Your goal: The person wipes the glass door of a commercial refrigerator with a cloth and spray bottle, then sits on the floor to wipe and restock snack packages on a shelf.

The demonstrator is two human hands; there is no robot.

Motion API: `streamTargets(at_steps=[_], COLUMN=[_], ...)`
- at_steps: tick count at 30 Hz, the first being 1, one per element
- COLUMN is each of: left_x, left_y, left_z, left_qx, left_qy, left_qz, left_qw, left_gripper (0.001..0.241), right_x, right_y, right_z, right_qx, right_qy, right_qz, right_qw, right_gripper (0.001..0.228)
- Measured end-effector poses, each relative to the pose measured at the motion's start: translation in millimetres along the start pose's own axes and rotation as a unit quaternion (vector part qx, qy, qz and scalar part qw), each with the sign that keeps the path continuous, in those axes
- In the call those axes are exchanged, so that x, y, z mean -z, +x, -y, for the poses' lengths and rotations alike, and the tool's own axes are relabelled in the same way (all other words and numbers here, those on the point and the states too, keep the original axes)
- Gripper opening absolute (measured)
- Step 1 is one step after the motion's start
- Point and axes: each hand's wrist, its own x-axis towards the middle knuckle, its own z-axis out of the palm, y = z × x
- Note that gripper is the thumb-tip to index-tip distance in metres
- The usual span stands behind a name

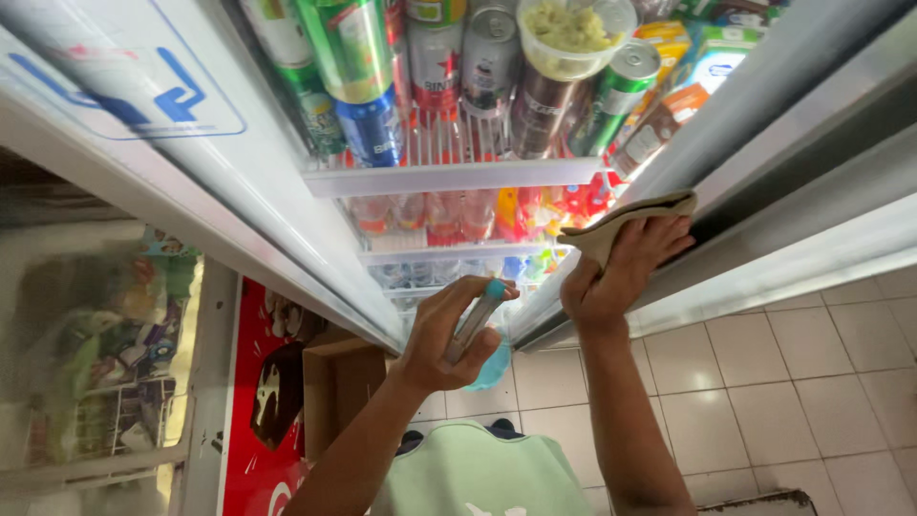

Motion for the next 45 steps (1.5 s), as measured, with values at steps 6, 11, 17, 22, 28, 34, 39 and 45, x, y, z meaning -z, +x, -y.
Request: streamTargets(at_steps=[6,11,17,22,28,34,39,45], left_x=[-29.7,-42.9,-18.7,29.9,81.0,112.4,121.6,128.8], left_y=[28.6,35.4,18.6,-14.0,-57.9,-84.2,-84.8,-93.2], left_z=[-7.7,-7.8,-4.5,-1.4,6.9,15.6,25.4,32.1], left_qx=[0.012,0.037,0.000,0.046,-0.003,-0.022,-0.033,-0.002], left_qy=[-0.001,0.010,0.039,0.082,0.104,0.194,0.147,0.091], left_qz=[0.024,0.032,-0.036,-0.107,-0.229,-0.334,-0.296,-0.289], left_qw=[1.000,0.999,0.999,0.990,0.968,0.922,0.943,0.953], left_gripper=[0.020,0.016,0.017,0.022,0.044,0.069,0.071,0.075], right_x=[31.2,37.3,-4.3,-48.8,-79.6,-89.9,-74.8,-75.4], right_y=[10.2,16.0,-8.3,-17.3,0.0,16.2,-1.9,-8.9], right_z=[16.8,17.7,29.9,73.7,164.7,211.5,170.0,160.3], right_qx=[-0.117,-0.063,-0.034,0.001,0.142,0.324,0.366,0.291], right_qy=[0.300,0.271,0.129,0.083,0.036,-0.026,-0.010,-0.003], right_qz=[-0.065,-0.043,0.008,0.025,0.115,0.089,0.152,0.166], right_qw=[0.945,0.960,0.991,0.996,0.982,0.941,0.918,0.942], right_gripper=[0.062,0.070,0.066,0.063,0.069,0.053,0.055,0.061])
